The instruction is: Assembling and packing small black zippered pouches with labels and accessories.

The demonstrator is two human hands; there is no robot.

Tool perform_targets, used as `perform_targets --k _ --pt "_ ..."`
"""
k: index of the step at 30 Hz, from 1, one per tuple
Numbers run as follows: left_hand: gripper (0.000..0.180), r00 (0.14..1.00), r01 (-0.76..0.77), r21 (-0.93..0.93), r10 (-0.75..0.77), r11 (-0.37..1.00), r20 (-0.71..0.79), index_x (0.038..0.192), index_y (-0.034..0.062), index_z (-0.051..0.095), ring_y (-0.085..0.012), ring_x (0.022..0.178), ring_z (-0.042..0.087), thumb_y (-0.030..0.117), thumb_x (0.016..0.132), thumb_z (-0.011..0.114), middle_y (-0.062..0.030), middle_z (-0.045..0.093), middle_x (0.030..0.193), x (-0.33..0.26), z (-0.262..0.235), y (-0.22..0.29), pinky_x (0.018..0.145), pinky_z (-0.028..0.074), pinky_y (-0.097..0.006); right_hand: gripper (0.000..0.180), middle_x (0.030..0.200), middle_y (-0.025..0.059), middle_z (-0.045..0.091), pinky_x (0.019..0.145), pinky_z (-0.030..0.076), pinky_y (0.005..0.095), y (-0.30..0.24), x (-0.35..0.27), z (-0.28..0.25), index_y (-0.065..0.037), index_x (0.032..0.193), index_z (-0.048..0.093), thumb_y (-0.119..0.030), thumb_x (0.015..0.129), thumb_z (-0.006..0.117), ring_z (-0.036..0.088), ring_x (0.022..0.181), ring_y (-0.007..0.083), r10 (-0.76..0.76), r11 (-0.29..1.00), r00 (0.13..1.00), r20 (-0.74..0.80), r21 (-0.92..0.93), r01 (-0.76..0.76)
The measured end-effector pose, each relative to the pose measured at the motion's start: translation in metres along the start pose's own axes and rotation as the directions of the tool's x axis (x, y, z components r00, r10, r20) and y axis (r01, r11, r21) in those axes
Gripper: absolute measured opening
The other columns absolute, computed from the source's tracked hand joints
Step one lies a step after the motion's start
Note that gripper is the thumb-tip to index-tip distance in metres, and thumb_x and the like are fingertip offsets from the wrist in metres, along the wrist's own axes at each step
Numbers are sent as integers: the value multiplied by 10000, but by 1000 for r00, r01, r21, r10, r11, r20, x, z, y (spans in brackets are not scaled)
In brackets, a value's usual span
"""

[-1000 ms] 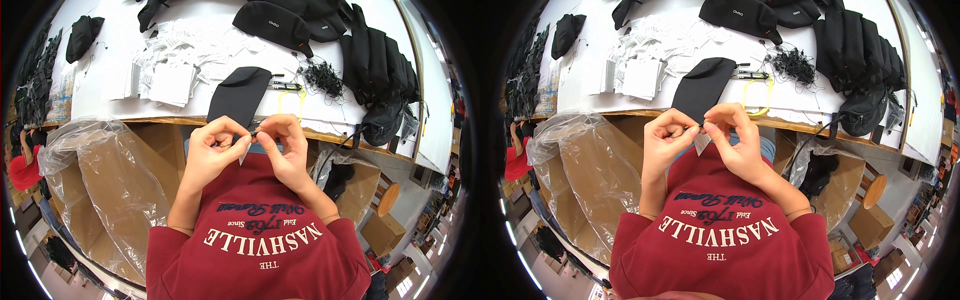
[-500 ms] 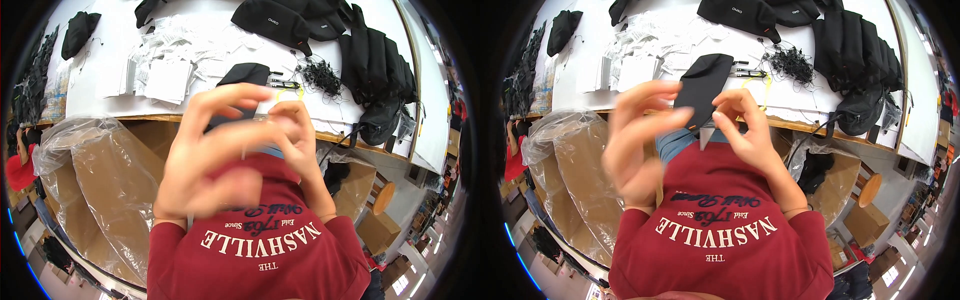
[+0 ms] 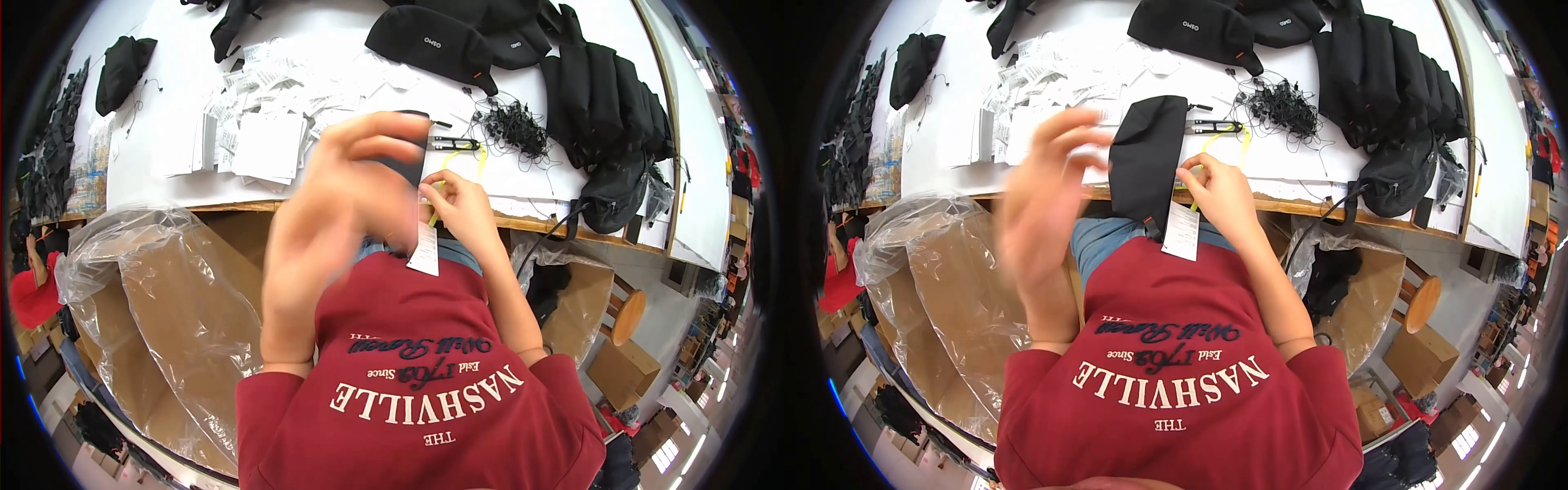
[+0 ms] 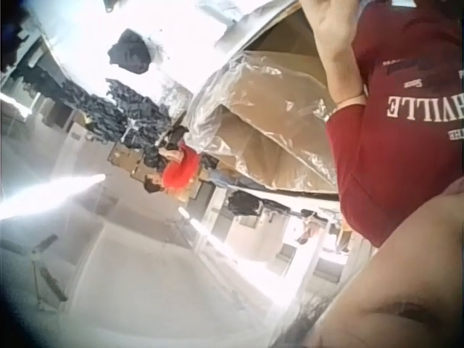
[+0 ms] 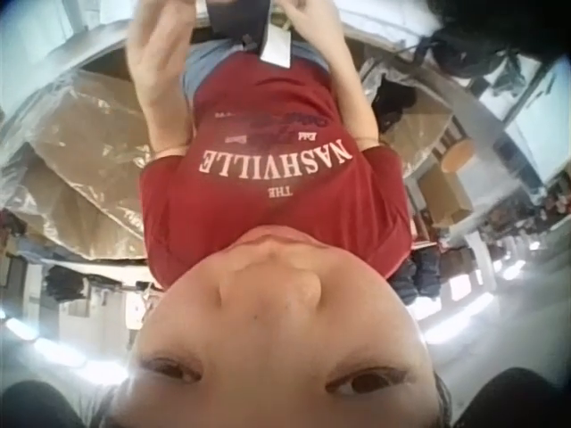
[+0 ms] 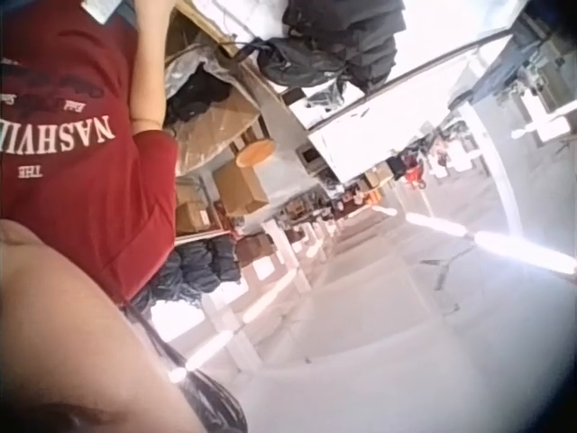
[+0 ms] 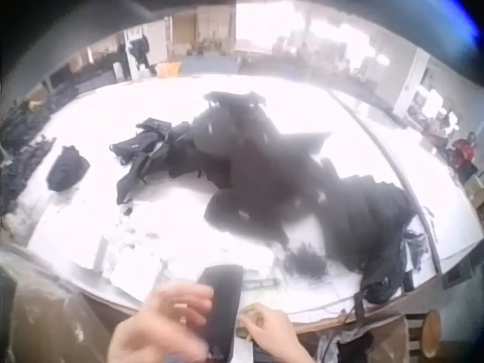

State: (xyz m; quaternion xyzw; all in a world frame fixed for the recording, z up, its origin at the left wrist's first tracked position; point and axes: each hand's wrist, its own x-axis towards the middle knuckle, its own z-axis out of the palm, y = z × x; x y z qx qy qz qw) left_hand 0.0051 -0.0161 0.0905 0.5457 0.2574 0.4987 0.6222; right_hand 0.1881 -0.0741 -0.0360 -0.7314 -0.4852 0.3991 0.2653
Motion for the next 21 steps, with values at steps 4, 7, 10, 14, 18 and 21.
perform_targets --k 4,7,10,14,18,21 --pt "514 967 188 754 -254 629 -29 1255 23 497 -345 1250 405 307 860 663 -194 421 1330 -33 -37 -94 1044 332 -420 181 503 15 506 462 338 264 -5 4 10 -45 924 669 -201 838 703 415 447 84 -54 998 998 -14 31 54" --pt "671 958 232 738 -280 634 -60 1323 45 428 -348 1234 410 346 800 723 -182 416 1326 -52 -30 -104 1035 342 -427 188 663 24 582 482 376 238 -17 3 15 -46 942 677 -174 811 721 451 481 71 -115 991 992 -51 61 118" --pt "739 957 254 704 -278 663 -84 1338 54 409 -325 1187 436 353 760 759 -167 434 1295 -48 -25 -99 1001 369 -422 178 877 28 616 512 412 223 -26 0 20 -51 969 690 -122 806 709 491 551 67 -153 970 987 -55 185 161" --pt "801 933 331 623 -345 709 -103 1351 63 395 -265 1097 482 358 721 792 -129 450 1261 -44 -34 -93 912 425 -386 229 978 45 557 585 432 219 -23 0 29 -88 1056 701 -33 848 620 527 753 95 -372 865 927 -44 344 364" --pt "598 901 420 483 -418 769 -117 1288 44 475 -194 948 559 172 773 752 -96 555 1105 -46 -51 -98 803 477 -321 261 929 25 403 631 424 217 -30 -4 27 -76 1065 687 -21 820 617 477 773 93 -412 879 911 27 276 389" --pt "419 937 344 405 -282 847 -206 1224 19 507 -154 898 585 16 831 654 -89 577 1063 -47 -45 -95 719 510 -257 462 920 68 476 598 449 236 -31 -10 31 -82 1185 489 -35 765 675 521 675 111 -276 902 959 -63 328 282"
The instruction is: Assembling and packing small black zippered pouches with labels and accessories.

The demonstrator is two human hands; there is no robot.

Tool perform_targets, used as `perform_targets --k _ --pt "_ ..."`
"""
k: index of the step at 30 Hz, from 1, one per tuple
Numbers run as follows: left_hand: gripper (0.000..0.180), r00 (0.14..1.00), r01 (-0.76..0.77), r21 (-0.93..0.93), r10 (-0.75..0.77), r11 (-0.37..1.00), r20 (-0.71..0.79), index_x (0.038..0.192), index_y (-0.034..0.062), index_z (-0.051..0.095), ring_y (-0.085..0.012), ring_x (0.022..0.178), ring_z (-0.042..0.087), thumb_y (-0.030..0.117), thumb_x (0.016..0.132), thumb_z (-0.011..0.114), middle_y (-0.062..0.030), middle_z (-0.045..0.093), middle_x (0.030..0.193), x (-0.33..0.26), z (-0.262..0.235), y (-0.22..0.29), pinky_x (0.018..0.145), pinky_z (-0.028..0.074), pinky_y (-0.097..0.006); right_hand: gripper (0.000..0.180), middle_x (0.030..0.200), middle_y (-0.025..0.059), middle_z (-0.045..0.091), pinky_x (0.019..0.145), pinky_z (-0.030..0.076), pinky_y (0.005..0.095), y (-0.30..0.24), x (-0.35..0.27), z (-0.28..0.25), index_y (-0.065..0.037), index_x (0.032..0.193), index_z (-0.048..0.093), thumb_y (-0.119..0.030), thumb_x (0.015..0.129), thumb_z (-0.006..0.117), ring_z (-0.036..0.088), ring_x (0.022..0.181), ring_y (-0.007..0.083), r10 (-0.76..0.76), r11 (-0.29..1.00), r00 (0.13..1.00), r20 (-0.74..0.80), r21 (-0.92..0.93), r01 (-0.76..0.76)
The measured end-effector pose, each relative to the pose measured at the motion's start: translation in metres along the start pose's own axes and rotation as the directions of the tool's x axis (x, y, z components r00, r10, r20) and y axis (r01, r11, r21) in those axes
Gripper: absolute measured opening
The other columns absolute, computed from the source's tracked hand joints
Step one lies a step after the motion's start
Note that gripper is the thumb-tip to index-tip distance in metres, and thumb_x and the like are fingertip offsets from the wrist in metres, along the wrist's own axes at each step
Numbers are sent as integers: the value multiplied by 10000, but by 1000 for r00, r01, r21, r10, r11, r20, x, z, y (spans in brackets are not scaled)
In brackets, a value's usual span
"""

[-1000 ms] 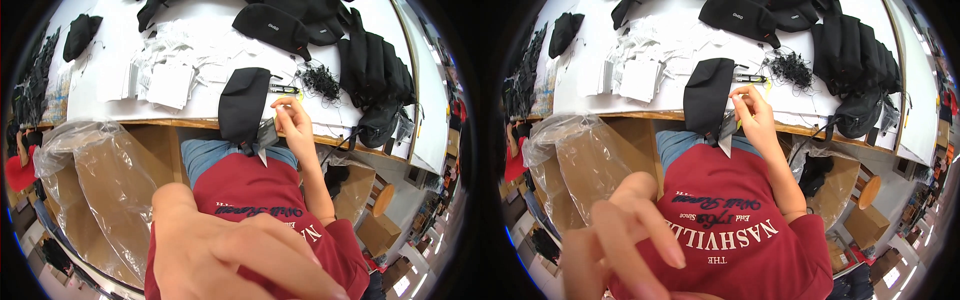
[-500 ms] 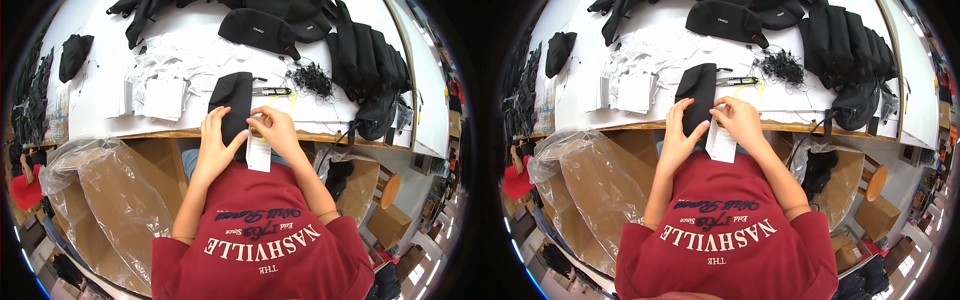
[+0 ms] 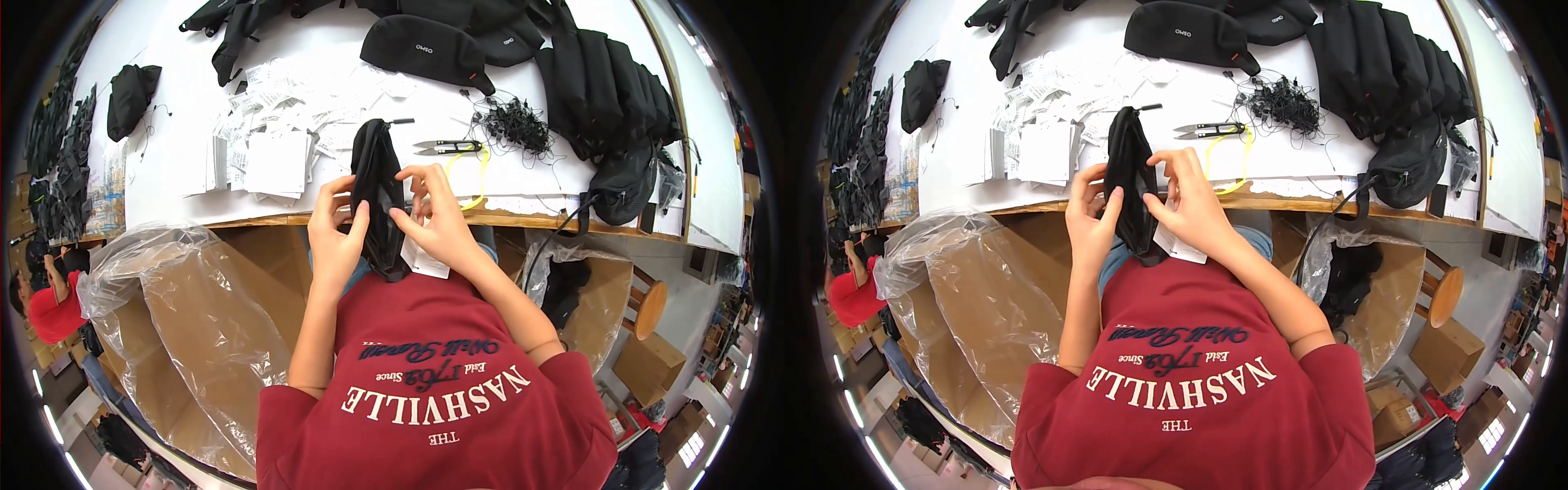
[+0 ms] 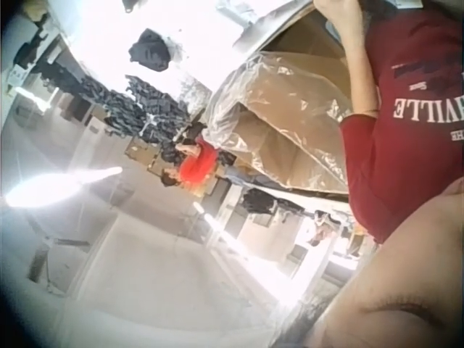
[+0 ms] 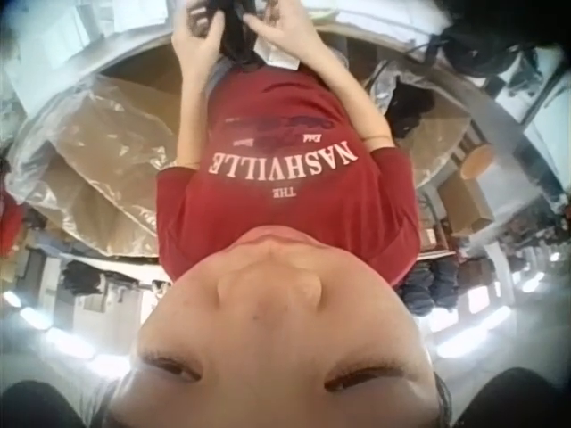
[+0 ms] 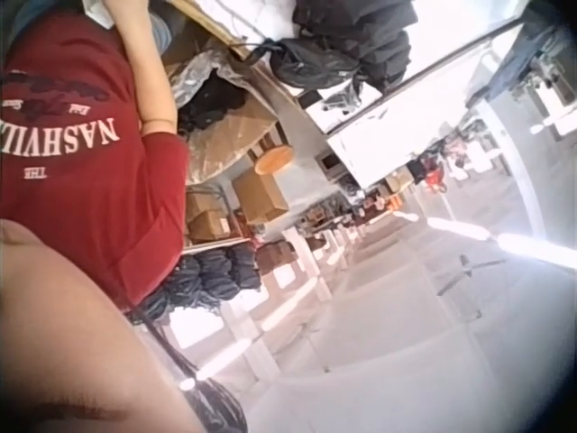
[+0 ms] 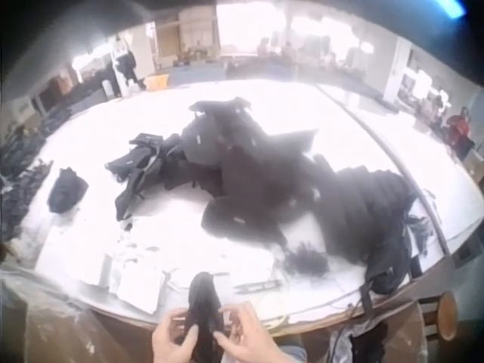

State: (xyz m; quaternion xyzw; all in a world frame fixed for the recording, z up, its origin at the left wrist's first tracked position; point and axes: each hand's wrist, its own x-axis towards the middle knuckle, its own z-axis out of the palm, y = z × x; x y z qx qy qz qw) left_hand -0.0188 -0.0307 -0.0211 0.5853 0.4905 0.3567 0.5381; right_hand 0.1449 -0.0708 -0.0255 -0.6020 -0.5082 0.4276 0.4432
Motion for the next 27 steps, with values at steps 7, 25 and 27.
perform_targets --k 7,25,27 --pt "387 830 -519 399 557 756 24 1181 86 587 -261 1150 482 -44 817 606 -127 482 1273 -3 -1 29 928 436 -377 482 735 59 557 520 469 291 -50 6 -35 -98 1218 452 -14 777 628 573 544 164 -42 995 997 67 -89 48" --pt "247 403 -914 316 647 253 647 877 107 674 -152 766 597 102 631 649 11 628 839 12 -20 54 672 499 -279 439 748 90 609 561 483 343 -76 -2 -58 -136 1199 502 -64 785 628 607 595 262 -152 936 891 429 -228 269" --pt "247 426 -905 310 617 292 661 880 104 676 -149 754 593 101 635 648 9 624 832 8 -21 50 672 497 -282 352 778 84 616 558 475 335 -74 -2 -58 -113 1127 548 -67 788 629 608 613 271 -118 949 868 482 -203 242"
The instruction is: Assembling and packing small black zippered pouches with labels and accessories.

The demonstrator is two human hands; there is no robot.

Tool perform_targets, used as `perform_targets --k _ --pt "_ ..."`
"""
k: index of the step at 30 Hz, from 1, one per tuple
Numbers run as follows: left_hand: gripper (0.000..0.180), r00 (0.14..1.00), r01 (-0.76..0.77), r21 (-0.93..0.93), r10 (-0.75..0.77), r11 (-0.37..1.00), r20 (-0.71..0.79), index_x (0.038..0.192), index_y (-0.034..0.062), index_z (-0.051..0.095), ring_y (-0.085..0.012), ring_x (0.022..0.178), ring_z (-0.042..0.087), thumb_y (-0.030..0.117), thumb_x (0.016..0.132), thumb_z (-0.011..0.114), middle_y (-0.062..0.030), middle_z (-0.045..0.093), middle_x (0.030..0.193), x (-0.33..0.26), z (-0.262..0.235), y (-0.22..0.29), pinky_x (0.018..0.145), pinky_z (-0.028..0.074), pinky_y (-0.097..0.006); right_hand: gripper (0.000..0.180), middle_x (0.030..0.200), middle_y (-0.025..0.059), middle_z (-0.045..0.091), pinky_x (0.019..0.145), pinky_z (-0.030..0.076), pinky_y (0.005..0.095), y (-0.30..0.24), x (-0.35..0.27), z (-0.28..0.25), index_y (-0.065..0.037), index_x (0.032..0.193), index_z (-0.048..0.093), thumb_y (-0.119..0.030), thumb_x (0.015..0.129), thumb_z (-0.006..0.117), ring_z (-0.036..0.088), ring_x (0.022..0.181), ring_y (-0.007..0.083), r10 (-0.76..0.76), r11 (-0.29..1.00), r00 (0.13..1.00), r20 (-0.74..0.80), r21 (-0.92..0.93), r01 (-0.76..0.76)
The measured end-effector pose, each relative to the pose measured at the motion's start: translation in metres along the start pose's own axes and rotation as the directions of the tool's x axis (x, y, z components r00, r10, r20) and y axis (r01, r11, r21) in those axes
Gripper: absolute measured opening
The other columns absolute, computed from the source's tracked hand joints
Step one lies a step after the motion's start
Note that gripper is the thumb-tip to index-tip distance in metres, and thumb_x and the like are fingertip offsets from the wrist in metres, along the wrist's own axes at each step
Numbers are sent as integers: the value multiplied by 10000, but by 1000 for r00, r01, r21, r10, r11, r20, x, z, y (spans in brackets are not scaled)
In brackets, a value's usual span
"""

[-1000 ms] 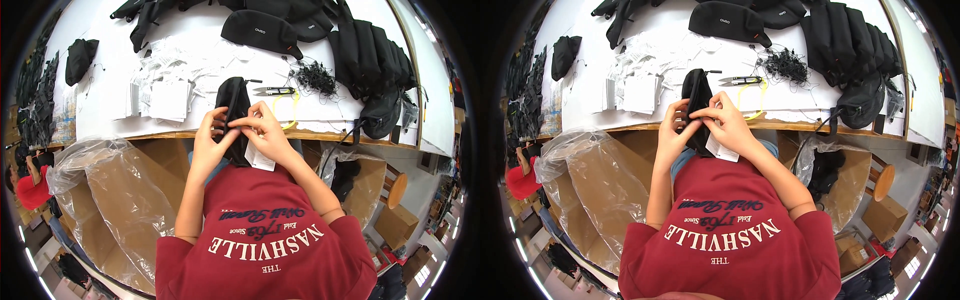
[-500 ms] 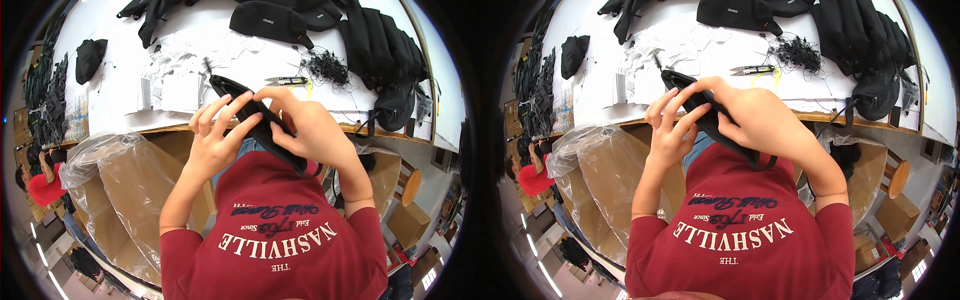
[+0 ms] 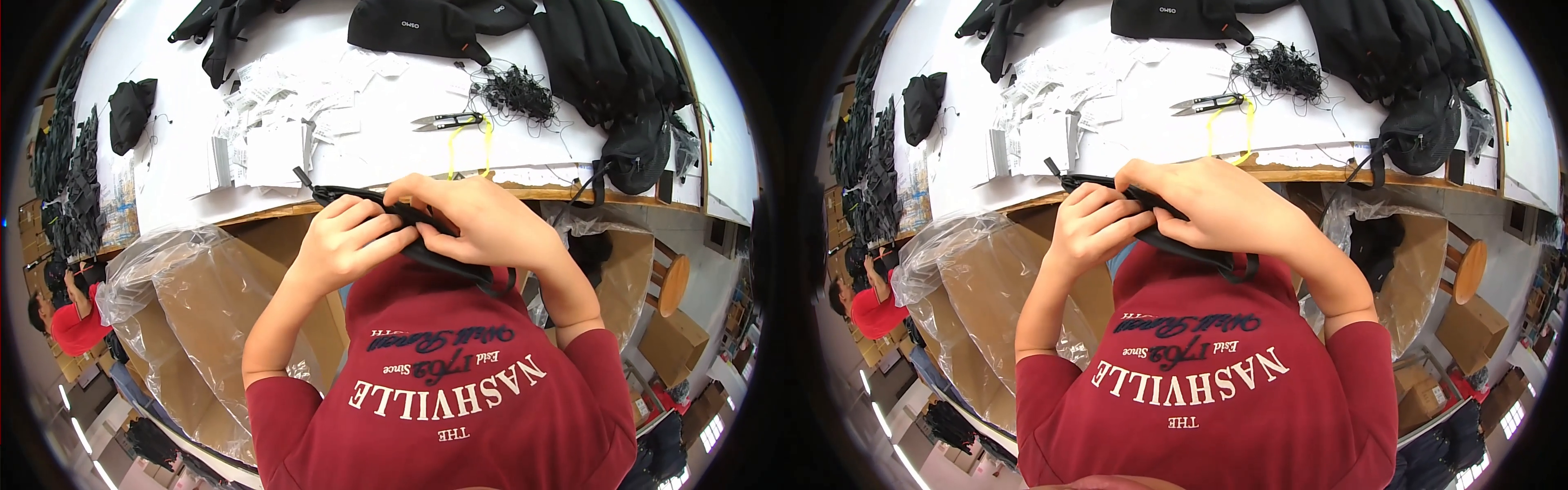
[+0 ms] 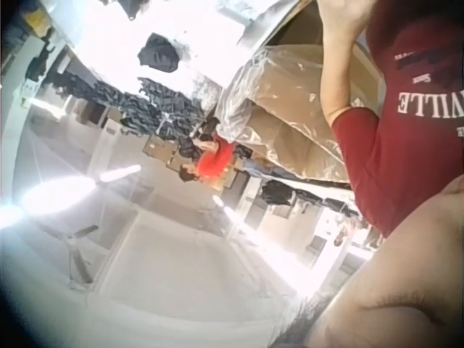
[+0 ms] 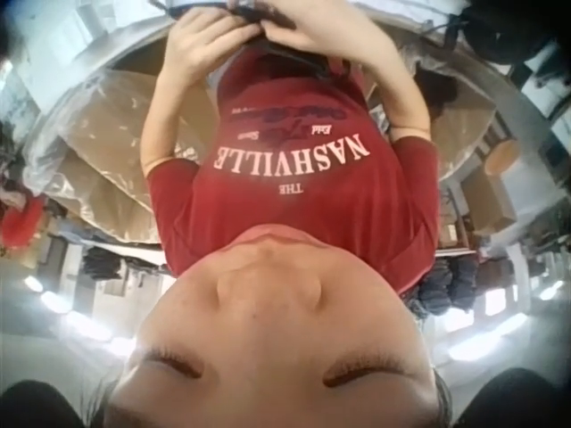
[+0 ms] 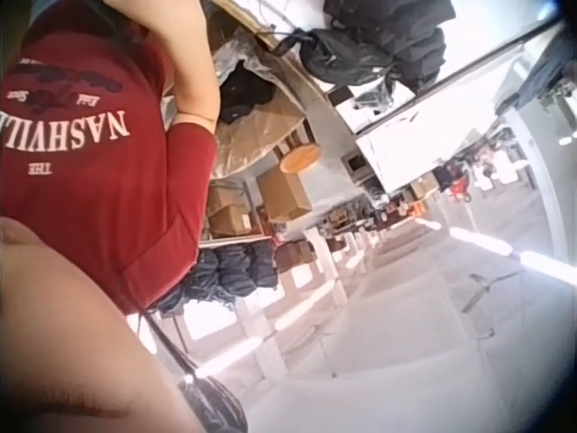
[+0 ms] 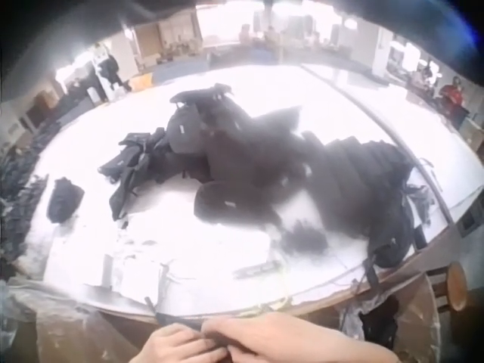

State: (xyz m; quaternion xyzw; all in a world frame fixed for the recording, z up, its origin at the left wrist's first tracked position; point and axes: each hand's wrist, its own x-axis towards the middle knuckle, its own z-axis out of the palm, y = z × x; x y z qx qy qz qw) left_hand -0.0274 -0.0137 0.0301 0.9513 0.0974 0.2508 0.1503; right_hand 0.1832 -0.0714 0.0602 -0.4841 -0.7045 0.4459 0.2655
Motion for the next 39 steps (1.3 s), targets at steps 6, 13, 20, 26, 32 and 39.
perform_targets --k 6,13,20,26,32,39 --pt "205 998 16 -25 -18 1000 -60 809 62 603 -157 664 588 90 622 681 -27 624 793 -12 4 4 619 475 -270 148 845 50 630 617 484 335 10 -10 -1 -85 942 624 -131 804 653 621 705 249 -24 996 999 49 -81 28" --pt "216 996 66 -44 -68 997 -54 804 58 590 -182 709 610 109 617 685 -42 652 859 -19 7 15 644 486 -297 99 758 47 577 607 470 360 6 -16 7 -71 818 680 -160 778 686 599 690 249 6 976 1000 17 -218 -2" --pt "170 992 93 -112 -101 989 -75 732 50 564 -196 739 630 91 606 669 -57 672 869 -24 10 21 665 494 -311 95 746 44 569 589 469 350 5 -19 18 -58 814 670 -141 771 684 596 686 233 -89 973 996 -18 -215 83" --pt "155 987 129 -220 -148 967 -69 650 54 497 -208 693 610 38 593 640 -46 622 772 -21 11 29 646 488 -315 74 736 35 504 586 475 331 0 -20 25 -61 783 601 -109 753 648 570 690 206 -175 940 983 48 -290 181" --pt "218 972 234 -350 -224 907 68 703 47 504 -254 696 582 19 564 669 -66 550 744 -23 5 29 624 471 -338 103 753 42 528 607 477 298 3 -20 22 -59 866 610 -114 785 641 581 726 174 -160 939 980 118 -288 188" --pt "207 682 728 -399 -534 557 499 960 5 589 -301 779 591 38 774 674 -135 597 840 -21 -15 26 703 468 -355 543 1069 81 618 956 387 362 61 -50 -4 -59 1246 539 -445 870 606 572 1009 217 147 929 985 94 329 -170"
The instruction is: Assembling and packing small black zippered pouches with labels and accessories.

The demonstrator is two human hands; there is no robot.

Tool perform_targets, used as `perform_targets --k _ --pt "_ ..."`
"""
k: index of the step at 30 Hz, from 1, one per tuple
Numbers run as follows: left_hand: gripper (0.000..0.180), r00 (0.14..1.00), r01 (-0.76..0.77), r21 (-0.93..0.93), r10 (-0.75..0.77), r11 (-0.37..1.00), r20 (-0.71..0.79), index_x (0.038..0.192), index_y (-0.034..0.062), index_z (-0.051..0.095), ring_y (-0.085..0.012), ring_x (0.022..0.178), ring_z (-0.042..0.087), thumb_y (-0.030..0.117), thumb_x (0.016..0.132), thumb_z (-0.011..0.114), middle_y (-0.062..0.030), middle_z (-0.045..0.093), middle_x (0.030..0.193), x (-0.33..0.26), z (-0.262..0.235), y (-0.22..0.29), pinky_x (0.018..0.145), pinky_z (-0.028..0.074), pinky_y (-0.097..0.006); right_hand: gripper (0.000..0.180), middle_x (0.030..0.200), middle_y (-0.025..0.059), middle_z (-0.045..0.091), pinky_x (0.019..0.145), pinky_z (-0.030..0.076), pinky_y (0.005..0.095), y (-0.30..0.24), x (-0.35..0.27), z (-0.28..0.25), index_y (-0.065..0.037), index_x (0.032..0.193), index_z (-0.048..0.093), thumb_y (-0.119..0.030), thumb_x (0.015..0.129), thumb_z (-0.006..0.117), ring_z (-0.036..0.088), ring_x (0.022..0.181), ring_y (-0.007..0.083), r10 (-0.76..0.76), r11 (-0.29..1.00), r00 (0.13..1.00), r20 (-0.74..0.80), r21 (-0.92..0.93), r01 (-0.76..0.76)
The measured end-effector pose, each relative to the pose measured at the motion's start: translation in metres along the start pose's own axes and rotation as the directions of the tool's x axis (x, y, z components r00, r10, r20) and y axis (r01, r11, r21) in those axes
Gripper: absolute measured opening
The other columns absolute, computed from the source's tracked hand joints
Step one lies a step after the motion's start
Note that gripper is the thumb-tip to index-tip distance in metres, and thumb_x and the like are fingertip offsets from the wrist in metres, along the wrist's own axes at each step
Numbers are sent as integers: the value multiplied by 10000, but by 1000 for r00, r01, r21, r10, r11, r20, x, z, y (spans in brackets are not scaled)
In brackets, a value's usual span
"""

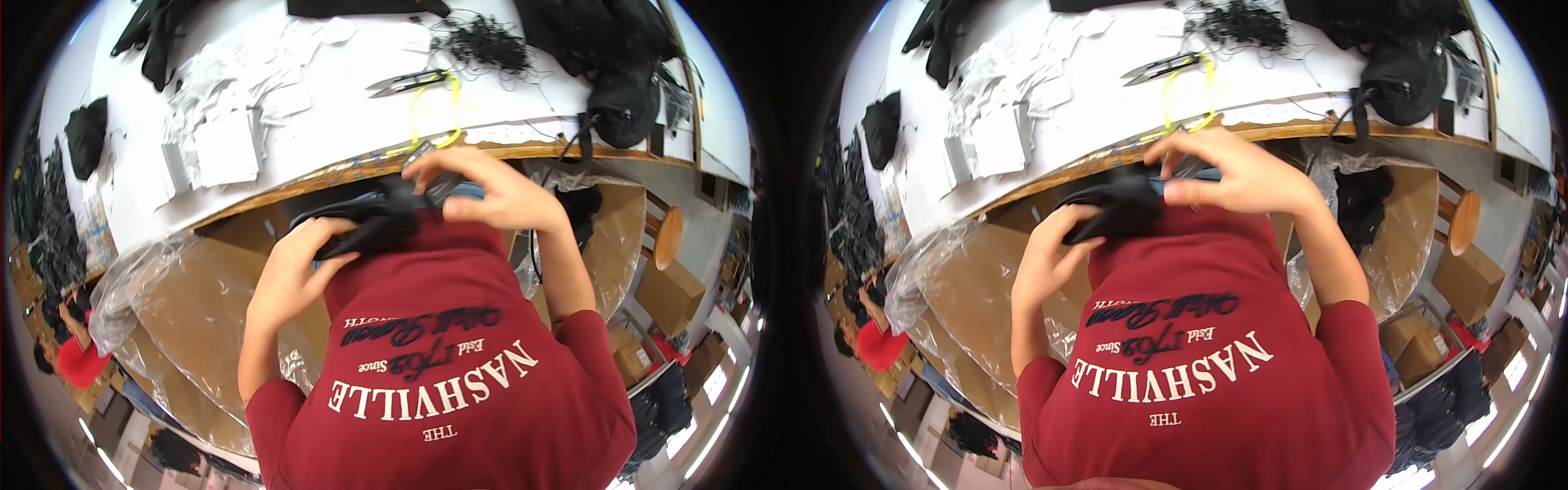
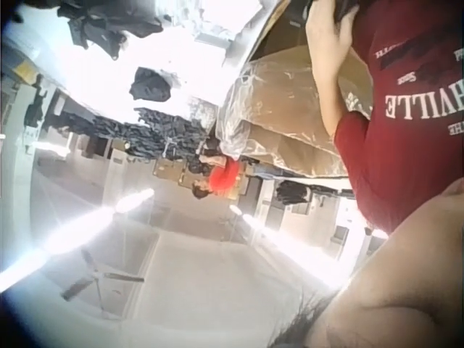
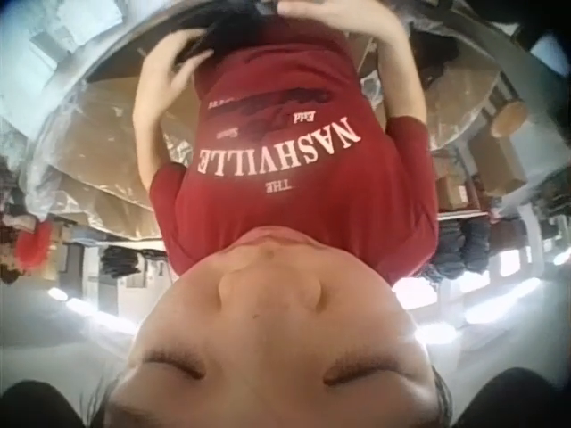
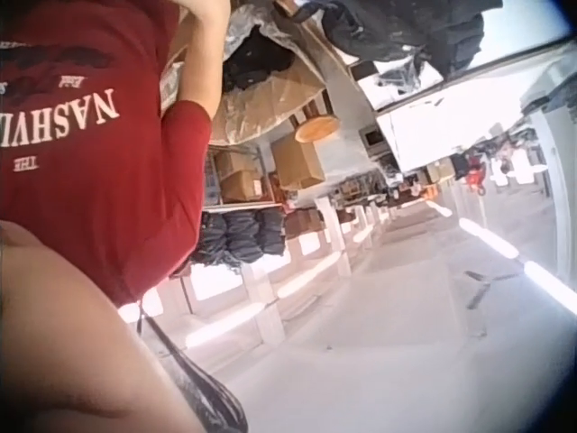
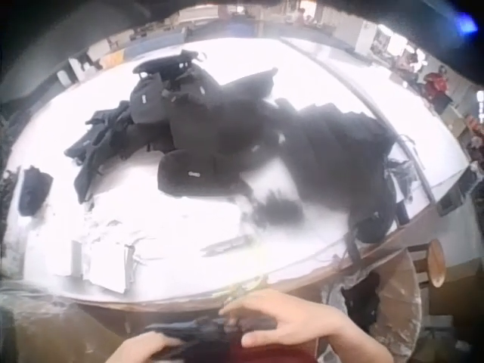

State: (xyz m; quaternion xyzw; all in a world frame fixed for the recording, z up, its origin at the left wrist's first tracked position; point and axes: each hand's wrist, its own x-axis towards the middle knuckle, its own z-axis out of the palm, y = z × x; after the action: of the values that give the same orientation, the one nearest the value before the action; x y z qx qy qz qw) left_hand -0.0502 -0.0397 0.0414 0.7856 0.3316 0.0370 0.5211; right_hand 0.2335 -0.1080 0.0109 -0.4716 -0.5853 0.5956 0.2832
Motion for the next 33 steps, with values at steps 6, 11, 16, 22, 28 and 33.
perform_targets --k 6,11,16,22,28,33 --pt "149 998 -30 -46 28 998 -58 920 -57 593 -273 751 548 1 788 635 -134 583 817 2 -13 -15 715 436 -314 445 1243 92 563 1032 333 417 29 -9 37 -76 1146 590 -252 757 713 488 1187 278 -183 926 969 -168 -360 112" --pt "245 987 156 -189 -161 970 -7 1040 -86 608 -119 792 559 23 821 623 -86 646 855 -17 -31 -32 739 448 -262 438 1159 118 601 950 433 382 29 5 51 -58 1160 602 -154 737 665 530 1093 287 -214 930 932 -293 -353 103" --pt "321 949 313 -379 -268 871 169 1128 -59 603 -89 836 541 86 843 642 -10 630 914 -23 -31 -32 767 441 -240 391 1050 110 638 890 467 391 40 6 46 -90 1130 639 -138 744 673 587 1002 296 -59 948 913 -403 -310 -75" --pt "393 911 397 -475 -276 785 306 1219 -48 542 -79 921 529 111 875 643 -13 623 1012 -5 -23 -33 848 432 -244 191 770 42 659 658 485 230 53 -12 27 -26 878 645 -215 881 671 628 725 94 325 756 797 -509 646 104" --pt "349 873 463 -498 -282 733 398 1194 -53 565 -73 933 531 122 899 630 -31 645 1016 -15 -23 -37 849 446 -253 318 755 58 656 524 472 206 30 -28 -28 -28 1117 539 -183 869 664 601 563 101 234 618 964 -125 784 -49" --pt "307 862 464 -480 -254 745 438 1142 -53 592 -60 855 520 140 907 630 -27 656 916 -15 -16 -33 787 454 -238 174 764 49 666 556 439 188 34 -15 -46 -23 875 630 -92 768 749 611 633 84 295 864 846 -443 503 -38"
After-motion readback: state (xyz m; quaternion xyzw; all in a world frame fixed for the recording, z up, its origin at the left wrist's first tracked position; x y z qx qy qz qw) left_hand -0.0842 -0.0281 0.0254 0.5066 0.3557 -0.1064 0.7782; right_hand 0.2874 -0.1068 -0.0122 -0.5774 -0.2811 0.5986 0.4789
